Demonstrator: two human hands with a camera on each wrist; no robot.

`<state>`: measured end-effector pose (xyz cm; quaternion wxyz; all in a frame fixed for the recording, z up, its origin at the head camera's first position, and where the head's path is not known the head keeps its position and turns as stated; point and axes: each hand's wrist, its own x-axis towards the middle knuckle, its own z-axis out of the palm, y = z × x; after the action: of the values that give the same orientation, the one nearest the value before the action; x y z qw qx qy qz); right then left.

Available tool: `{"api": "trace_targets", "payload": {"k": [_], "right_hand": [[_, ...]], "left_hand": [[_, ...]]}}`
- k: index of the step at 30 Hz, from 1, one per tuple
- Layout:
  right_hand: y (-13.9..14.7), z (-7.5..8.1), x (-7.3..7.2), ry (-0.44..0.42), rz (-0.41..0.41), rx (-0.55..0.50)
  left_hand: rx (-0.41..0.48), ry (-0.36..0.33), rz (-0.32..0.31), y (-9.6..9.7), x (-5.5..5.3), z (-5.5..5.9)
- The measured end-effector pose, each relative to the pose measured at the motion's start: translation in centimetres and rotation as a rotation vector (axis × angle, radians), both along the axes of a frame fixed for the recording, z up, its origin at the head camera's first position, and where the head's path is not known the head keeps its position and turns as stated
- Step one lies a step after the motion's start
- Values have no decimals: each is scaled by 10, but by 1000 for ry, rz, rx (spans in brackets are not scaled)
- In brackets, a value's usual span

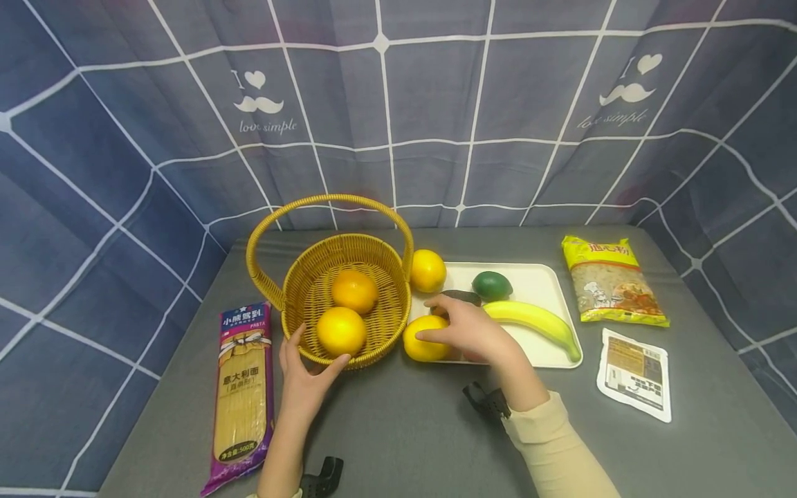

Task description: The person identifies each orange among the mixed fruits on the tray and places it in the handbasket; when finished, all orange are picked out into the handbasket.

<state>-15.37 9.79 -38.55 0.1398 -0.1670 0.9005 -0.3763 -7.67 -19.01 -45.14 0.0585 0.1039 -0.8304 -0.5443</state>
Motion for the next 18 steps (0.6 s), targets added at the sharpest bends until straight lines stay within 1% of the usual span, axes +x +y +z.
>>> {"api": "trace_targets", "payload": {"k": [4, 8, 12, 18], "right_hand": [[-5, -2, -1, 40, 21, 58], [-13, -4, -1, 72, 33, 170], [-20, -6, 1, 94, 40, 259], [-25, -7, 3, 117, 20, 296]], "left_hand": [[-15, 4, 2, 1, 0, 0], [-32, 7, 6, 1, 0, 1], [-24, 4, 1, 2, 1, 2], [-19, 5, -1, 1, 0, 1]]}}
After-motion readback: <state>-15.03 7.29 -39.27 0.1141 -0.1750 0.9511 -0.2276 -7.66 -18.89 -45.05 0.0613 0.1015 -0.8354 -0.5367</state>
